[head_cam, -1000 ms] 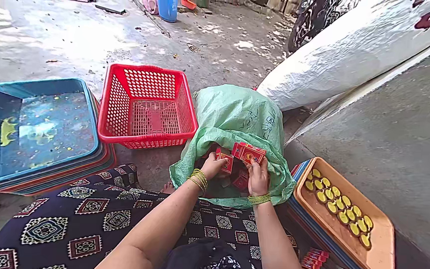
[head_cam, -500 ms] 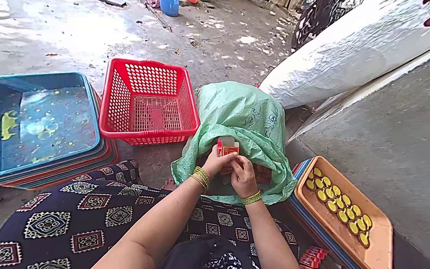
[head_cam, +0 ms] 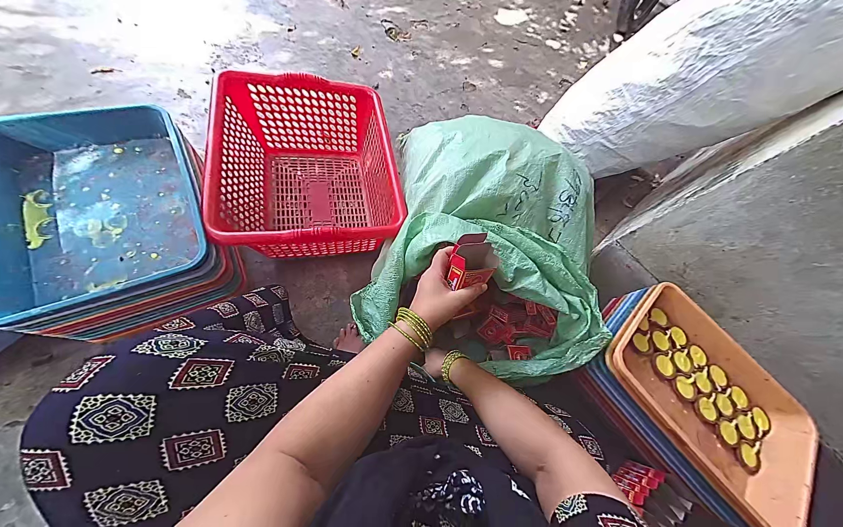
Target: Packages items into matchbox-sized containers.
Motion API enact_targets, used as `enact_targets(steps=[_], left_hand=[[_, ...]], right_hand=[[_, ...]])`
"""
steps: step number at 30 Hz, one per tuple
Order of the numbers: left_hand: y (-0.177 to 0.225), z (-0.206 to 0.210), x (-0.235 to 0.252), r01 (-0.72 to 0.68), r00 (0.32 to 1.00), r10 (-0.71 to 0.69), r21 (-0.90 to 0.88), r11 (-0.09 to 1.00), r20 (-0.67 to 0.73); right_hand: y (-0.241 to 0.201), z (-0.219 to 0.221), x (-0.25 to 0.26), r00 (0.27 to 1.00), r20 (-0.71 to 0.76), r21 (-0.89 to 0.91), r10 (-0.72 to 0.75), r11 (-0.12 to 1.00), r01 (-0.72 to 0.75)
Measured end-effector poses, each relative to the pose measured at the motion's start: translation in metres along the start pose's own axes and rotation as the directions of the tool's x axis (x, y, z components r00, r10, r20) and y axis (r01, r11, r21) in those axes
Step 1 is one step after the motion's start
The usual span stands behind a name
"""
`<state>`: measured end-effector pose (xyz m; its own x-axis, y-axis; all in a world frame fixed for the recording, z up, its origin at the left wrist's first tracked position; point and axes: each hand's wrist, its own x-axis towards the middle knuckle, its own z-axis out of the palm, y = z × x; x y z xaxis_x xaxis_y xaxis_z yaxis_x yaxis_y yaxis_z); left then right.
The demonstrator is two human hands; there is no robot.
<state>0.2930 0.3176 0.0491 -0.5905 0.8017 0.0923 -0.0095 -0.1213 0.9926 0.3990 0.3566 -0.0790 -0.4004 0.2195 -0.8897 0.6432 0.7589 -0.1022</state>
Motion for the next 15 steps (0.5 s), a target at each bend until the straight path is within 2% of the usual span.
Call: enact_targets(steps=[2,5,7,10,12,13,15], left_hand=[[-0.002,-0.001,0.002,0.007,1.000,-0.007,-0.015,1.000,-0.006],[-0.001,-0.001,0.002,0.012,1.000,-0.013,-0.053,0.999,-0.019],[0.000,-0.001,0.002,0.015,1.000,-0.016,-0.064,0.998,-0.020],[0.000,-0.001,0.003,0.014,1.000,-0.015,-0.063,0.998,-0.015],[0.000,-0.002,0.004,0.018,1.000,-0.019,-0.062,0.998,-0.018],[0.000,-0.002,0.005,0.017,1.000,-0.018,-0.062,0.998,-0.022],[0.000,-0.004,0.005,0.023,0.999,-0.025,-0.065,0.998,-0.038]], right_hand=[[-0.002,0.001,0.000,1.000,0.004,0.005,-0.002,1.000,0.002],[0.010,0.000,0.010,0.996,-0.085,0.085,-0.021,0.996,0.028],[0.023,0.000,0.020,0.995,-0.092,0.064,-0.028,0.997,0.034],[0.025,-0.002,0.017,0.998,-0.034,0.029,-0.055,0.998,0.056],[0.024,-0.002,0.015,0.992,-0.001,0.039,-0.123,0.992,0.123],[0.026,-0.006,0.013,0.989,-0.013,0.054,-0.144,0.988,0.145],[0.036,-0.017,-0.002,0.981,-0.146,0.179,-0.128,0.972,0.154]])
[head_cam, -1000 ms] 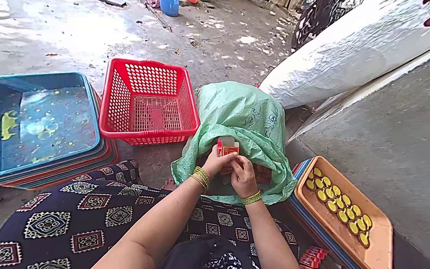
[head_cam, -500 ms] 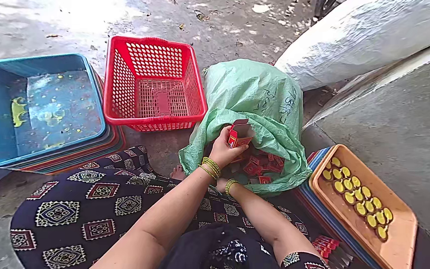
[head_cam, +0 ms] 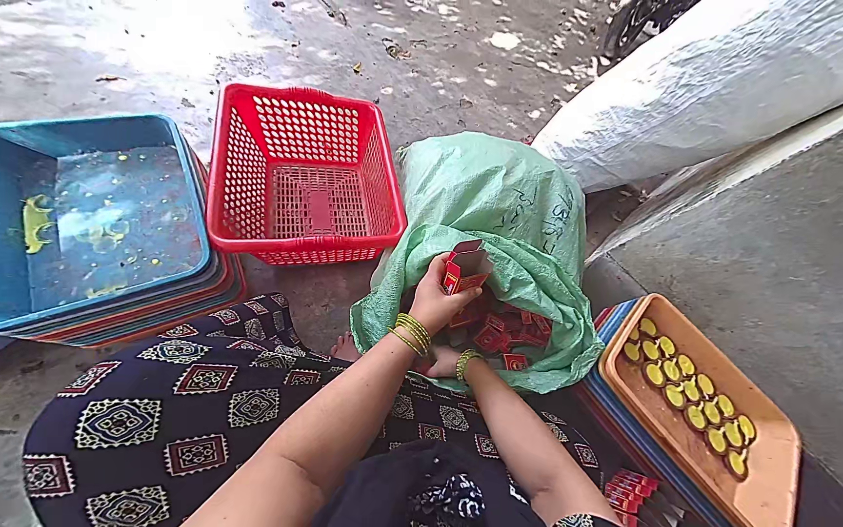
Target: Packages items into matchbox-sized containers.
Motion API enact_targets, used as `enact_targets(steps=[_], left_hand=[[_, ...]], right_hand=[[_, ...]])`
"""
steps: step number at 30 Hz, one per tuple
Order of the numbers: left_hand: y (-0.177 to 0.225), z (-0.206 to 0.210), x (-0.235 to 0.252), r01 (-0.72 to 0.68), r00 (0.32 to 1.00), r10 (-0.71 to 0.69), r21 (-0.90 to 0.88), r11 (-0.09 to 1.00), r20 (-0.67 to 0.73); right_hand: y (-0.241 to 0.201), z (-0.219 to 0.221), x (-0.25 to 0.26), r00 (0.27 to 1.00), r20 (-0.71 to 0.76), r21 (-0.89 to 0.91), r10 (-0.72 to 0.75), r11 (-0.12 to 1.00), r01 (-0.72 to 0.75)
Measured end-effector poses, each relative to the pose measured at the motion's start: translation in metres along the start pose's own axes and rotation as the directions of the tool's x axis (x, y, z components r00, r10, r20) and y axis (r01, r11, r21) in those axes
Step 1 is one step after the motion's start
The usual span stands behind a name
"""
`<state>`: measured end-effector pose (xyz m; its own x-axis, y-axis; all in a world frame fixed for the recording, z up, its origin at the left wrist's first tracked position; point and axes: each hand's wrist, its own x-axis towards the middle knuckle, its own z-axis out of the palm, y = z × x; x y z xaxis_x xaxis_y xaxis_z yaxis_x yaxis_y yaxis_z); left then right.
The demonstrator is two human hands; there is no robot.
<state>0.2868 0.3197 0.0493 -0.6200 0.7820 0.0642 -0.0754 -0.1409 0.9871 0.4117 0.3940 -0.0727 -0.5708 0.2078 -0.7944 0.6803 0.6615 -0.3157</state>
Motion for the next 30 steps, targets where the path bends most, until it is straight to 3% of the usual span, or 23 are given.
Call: enact_targets(steps=[3,6,8,10,14,18,22,24,27,28,29,30], left_hand=[[-0.001,-0.002,0.002,0.008,1.000,-0.008,0.007,1.000,-0.023],[-0.001,-0.002,0.006,0.036,0.998,-0.035,0.029,0.999,-0.043],[0.000,-0.001,0.006,0.073,0.997,-0.071,0.075,0.995,-0.028],[-0.001,-0.001,0.008,0.125,0.992,-0.129,0.153,0.980,0.015],[-0.008,-0.002,0.009,0.204,0.944,-0.262,0.268,0.941,0.201],[-0.010,0.002,0.003,0.177,0.796,-0.319,0.305,0.936,0.515],[0.000,0.000,0.000,0.148,0.679,-0.322,0.305,0.941,0.660],[0.004,-0.002,-0.002,0.166,0.685,-0.314,0.279,0.946,0.657],[0.011,-0.009,-0.001,0.146,0.792,-0.250,0.224,0.964,0.557],[0.015,-0.011,0.000,0.133,0.848,-0.211,0.190,0.973,0.486],[0.018,-0.014,0.002,0.119,0.900,-0.170,0.149,0.982,0.401],[0.021,-0.018,0.004,0.097,0.943,-0.124,0.101,0.990,0.310]], right_hand=[[0.022,-0.037,-0.037,0.956,-0.292,0.355,-0.001,0.928,0.110],[0.042,-0.061,-0.085,0.883,-0.464,0.668,0.067,0.682,0.299],[0.052,-0.061,-0.110,0.839,-0.538,0.742,0.079,0.517,0.427],[0.056,-0.057,-0.133,0.804,-0.594,0.736,0.034,0.427,0.525],[0.046,-0.056,-0.170,0.781,-0.609,0.616,-0.138,0.537,0.576],[0.025,-0.065,-0.184,0.623,-0.768,0.237,-0.149,0.838,0.492],[-0.009,-0.077,-0.194,0.500,-0.861,0.158,-0.093,0.886,0.437],[-0.019,-0.079,-0.190,0.408,-0.897,0.089,-0.170,0.836,0.542],[-0.027,-0.080,-0.168,0.060,-0.975,-0.085,-0.212,0.613,0.786],[-0.030,-0.079,-0.158,-0.045,-0.992,-0.099,-0.115,0.526,0.845],[-0.033,-0.077,-0.148,-0.098,-0.994,-0.065,0.050,0.453,0.889],[-0.037,-0.073,-0.136,-0.081,-0.970,0.027,0.228,0.435,0.900]])
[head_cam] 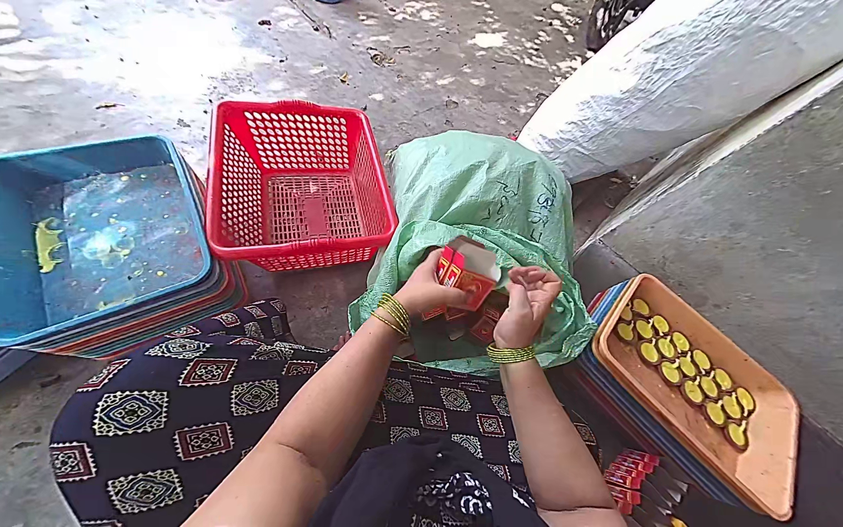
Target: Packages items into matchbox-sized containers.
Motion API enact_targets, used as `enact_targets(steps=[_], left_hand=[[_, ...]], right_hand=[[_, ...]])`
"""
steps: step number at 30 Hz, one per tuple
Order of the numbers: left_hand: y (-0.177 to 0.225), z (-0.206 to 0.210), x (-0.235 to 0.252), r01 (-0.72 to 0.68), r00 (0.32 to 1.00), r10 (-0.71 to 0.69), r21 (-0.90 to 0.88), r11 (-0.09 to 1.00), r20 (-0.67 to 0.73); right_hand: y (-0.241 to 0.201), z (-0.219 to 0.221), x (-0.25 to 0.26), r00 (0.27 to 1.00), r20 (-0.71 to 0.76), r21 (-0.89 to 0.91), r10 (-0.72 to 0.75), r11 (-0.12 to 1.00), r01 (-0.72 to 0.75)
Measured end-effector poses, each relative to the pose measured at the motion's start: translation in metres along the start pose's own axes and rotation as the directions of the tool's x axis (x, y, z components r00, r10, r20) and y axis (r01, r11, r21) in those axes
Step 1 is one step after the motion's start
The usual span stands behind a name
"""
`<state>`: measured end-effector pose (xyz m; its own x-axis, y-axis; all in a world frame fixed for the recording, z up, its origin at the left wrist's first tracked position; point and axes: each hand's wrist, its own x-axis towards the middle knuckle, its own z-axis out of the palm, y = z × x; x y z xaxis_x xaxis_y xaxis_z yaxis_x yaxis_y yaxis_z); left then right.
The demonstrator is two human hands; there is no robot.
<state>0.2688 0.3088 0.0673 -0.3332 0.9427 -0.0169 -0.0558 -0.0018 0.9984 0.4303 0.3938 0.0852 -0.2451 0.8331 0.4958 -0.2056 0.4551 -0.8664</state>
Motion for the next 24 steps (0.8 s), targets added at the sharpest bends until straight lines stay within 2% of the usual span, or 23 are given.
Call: enact_targets(steps=[1,2,3,5,7,9,10,12,14,16,18,20,21,22,24], left_hand=[[0.003,-0.004,0.000,-0.040,0.993,0.036,-0.033,0.999,-0.108],[0.006,-0.008,0.000,-0.087,0.977,0.067,-0.092,0.992,-0.205],[0.010,-0.011,0.001,-0.146,0.953,0.092,-0.168,0.975,-0.290],[0.015,-0.011,0.008,-0.249,0.902,0.107,-0.301,0.921,-0.417],[0.014,-0.009,0.004,-0.254,0.893,0.099,-0.311,0.916,-0.438],[0.009,-0.005,0.000,-0.236,0.904,0.109,-0.269,0.934,-0.413],[0.009,-0.003,-0.001,-0.227,0.908,0.112,-0.247,0.942,-0.404],[0.011,-0.002,0.001,-0.209,0.916,0.107,-0.232,0.950,-0.387],[0.011,-0.004,0.004,-0.210,0.916,0.109,-0.229,0.951,-0.387],[0.010,-0.004,0.005,-0.202,0.918,0.101,-0.234,0.951,-0.384],[0.009,-0.004,0.004,-0.179,0.928,0.082,-0.244,0.953,-0.362],[0.010,-0.001,0.005,-0.179,0.935,0.095,-0.226,0.958,-0.341],[0.009,0.001,0.005,-0.186,0.937,0.110,-0.208,0.960,-0.331],[0.008,0.003,0.006,-0.191,0.939,0.123,-0.189,0.963,-0.321],[0.008,0.009,0.006,-0.171,0.946,0.113,-0.171,0.970,-0.302]], right_hand=[[0.011,0.006,-0.007,0.988,-0.079,-0.080,0.131,0.987,-0.138],[0.025,0.009,-0.015,0.958,-0.062,-0.223,0.279,0.932,-0.285],[0.040,0.013,-0.024,0.903,0.030,-0.401,0.428,0.833,-0.382],[0.072,0.025,-0.040,0.732,0.177,-0.726,0.658,0.589,-0.354],[0.093,0.041,-0.053,0.589,0.116,-0.850,0.799,0.387,-0.357],[0.107,0.052,-0.057,0.505,-0.028,-0.847,0.863,0.248,-0.471],[0.115,0.054,-0.056,0.486,-0.089,-0.810,0.870,0.221,-0.544],[0.129,0.052,-0.052,0.462,-0.154,-0.671,0.873,0.251,-0.698],[0.133,0.045,-0.045,0.405,-0.193,-0.528,0.893,0.254,-0.811],[0.125,0.027,-0.036,0.304,-0.161,-0.475,0.939,0.196,-0.858],[0.104,0.001,-0.021,0.212,-0.044,-0.462,0.976,0.168,-0.871],[0.072,-0.027,-0.006,0.202,0.105,-0.420,0.974,0.227,-0.879],[0.053,-0.041,-0.001,0.247,0.169,-0.356,0.954,0.293,-0.887],[0.034,-0.055,0.000,0.320,0.217,-0.256,0.922,0.370,-0.893],[0.002,-0.078,-0.006,0.525,0.227,0.013,0.821,0.536,-0.844]])
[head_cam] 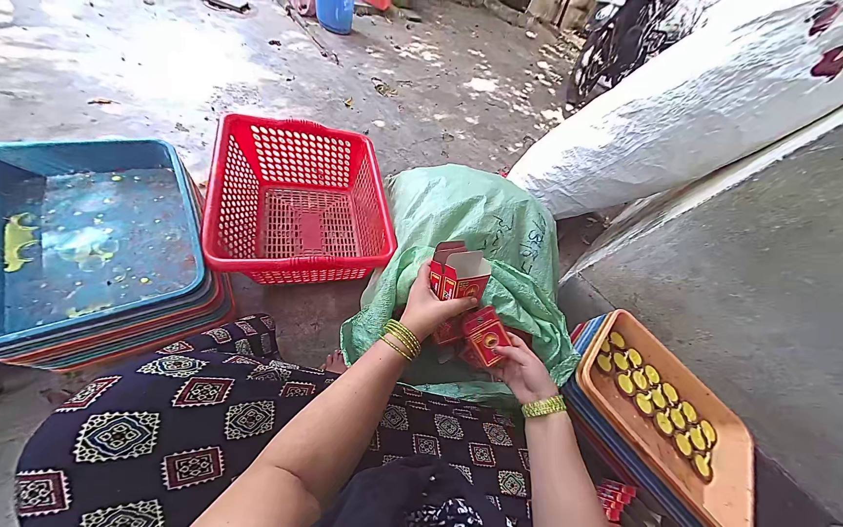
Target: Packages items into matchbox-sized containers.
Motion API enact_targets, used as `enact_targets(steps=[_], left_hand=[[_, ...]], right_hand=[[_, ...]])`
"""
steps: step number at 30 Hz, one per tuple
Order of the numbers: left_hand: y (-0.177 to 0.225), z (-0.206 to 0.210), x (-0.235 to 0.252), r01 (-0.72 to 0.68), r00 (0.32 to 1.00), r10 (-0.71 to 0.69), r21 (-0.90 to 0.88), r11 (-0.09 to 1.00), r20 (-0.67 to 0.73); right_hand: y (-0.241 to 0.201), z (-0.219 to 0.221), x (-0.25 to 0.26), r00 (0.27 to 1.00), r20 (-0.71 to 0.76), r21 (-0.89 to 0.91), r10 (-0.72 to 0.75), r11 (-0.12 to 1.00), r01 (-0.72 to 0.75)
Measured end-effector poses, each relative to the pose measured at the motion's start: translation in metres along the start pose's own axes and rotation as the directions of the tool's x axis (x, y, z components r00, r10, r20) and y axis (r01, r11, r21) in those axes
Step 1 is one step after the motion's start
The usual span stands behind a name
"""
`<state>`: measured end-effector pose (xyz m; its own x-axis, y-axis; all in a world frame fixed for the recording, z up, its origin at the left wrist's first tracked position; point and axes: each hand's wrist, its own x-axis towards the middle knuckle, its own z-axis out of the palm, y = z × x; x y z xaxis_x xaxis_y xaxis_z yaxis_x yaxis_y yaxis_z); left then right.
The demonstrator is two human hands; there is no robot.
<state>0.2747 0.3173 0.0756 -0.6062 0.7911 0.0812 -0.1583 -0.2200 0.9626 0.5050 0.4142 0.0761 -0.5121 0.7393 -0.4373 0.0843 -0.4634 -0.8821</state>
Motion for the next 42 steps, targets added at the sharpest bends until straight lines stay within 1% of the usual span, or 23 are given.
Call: enact_targets(steps=[1,2,3,5,7,8,10,12,15,17,19,22,24,25,27,28,30,32,34,36,39,40,42], left_hand=[[0.000,0.004,-0.002,0.022,1.000,-0.022,0.012,1.000,0.006],[0.000,0.008,-0.004,0.043,0.999,-0.043,0.019,0.999,0.016],[-0.002,0.013,-0.006,0.062,0.997,-0.062,0.016,0.998,0.034],[-0.008,0.026,-0.014,0.094,0.992,-0.093,-0.007,0.996,0.088],[-0.013,0.041,-0.026,0.127,0.979,-0.119,-0.040,0.991,0.165],[-0.015,0.048,-0.032,0.153,0.969,-0.136,-0.066,0.986,0.208],[-0.013,0.060,-0.046,0.194,0.946,-0.158,-0.104,0.976,0.282],[-0.011,0.066,-0.058,0.211,0.926,-0.148,-0.150,0.966,0.347],[-0.011,0.070,-0.070,0.230,0.899,-0.132,-0.192,0.954,0.418],[-0.012,0.072,-0.076,0.267,0.896,-0.156,-0.222,0.938,0.416],[-0.010,0.074,-0.080,0.289,0.889,-0.170,-0.235,0.928,0.425],[-0.004,0.079,-0.091,0.186,0.864,-0.050,-0.225,0.957,0.502],[-0.001,0.086,-0.104,0.078,0.797,0.069,-0.216,0.973,0.600],[0.001,0.089,-0.113,0.037,0.746,0.108,-0.203,0.978,0.657],[0.000,0.098,-0.134,-0.009,0.621,0.148,-0.183,0.983,0.770],[-0.004,0.103,-0.144,-0.023,0.559,0.152,-0.168,0.986,0.815],[-0.018,0.109,-0.158,-0.135,0.467,0.143,-0.089,0.987,0.872],[-0.030,0.110,-0.165,-0.312,0.409,0.084,0.052,0.949,0.909],[-0.043,0.113,-0.173,-0.420,0.364,0.051,0.115,0.900,0.930],[-0.051,0.114,-0.183,-0.469,0.360,-0.017,0.196,0.861,0.933],[-0.060,0.116,-0.190,-0.448,0.383,-0.118,0.296,0.844,0.916],[-0.061,0.116,-0.189,-0.431,0.395,-0.122,0.301,0.851,0.911],[-0.066,0.117,-0.188,-0.417,0.434,-0.024,0.225,0.881,0.900]], right_hand=[[-0.002,-0.002,-0.017,0.987,-0.071,0.079,-0.142,0.986,0.147],[-0.003,0.000,-0.031,0.938,-0.183,0.085,-0.295,0.946,0.314],[-0.003,0.002,-0.043,0.845,-0.281,-0.002,-0.455,0.881,0.473],[0.001,0.004,-0.061,0.552,-0.324,-0.397,-0.769,0.640,0.658],[0.005,0.007,-0.071,0.242,-0.158,-0.766,-0.957,0.273,0.582],[0.007,0.010,-0.075,0.159,-0.054,-0.848,-0.986,0.129,0.514],[0.014,0.016,-0.077,0.090,0.095,-0.880,-0.991,-0.041,0.473],[0.021,0.023,-0.078,0.097,0.167,-0.851,-0.981,-0.094,0.517],[0.029,0.024,-0.086,0.186,0.293,-0.787,-0.938,-0.126,0.604],[0.030,0.019,-0.095,0.202,0.358,-0.723,-0.911,-0.134,0.678],[0.029,0.013,-0.107,0.202,0.290,-0.601,-0.936,-0.014,0.799],[0.028,0.006,-0.129,0.248,-0.021,-0.316,-0.969,0.241,0.918],[0.028,-0.009,-0.150,0.351,-0.104,-0.296,-0.931,0.366,0.883],[0.029,-0.019,-0.161,0.422,-0.093,-0.310,-0.902,0.429,0.849],[0.033,-0.040,-0.181,0.549,0.009,-0.296,-0.835,0.523,0.800],[0.037,-0.050,-0.190,0.588,0.063,-0.268,-0.806,0.554,0.788],[0.052,-0.067,-0.205,0.601,0.116,-0.349,-0.791,0.534,0.770],[0.073,-0.082,-0.216,0.586,0.123,-0.552,-0.801,0.435,0.711],[0.095,-0.089,-0.222,0.594,0.111,-0.647,-0.797,0.396,0.652],[0.111,-0.089,-0.221,0.630,0.097,-0.606,-0.770,0.457,0.651],[0.122,-0.089,-0.218,0.673,0.140,-0.518,-0.726,0.526,0.675],[0.120,-0.090,-0.218,0.680,0.156,-0.514,-0.716,0.529,0.675],[0.113,-0.094,-0.218,0.690,0.208,-0.487,-0.693,0.538,0.688]])
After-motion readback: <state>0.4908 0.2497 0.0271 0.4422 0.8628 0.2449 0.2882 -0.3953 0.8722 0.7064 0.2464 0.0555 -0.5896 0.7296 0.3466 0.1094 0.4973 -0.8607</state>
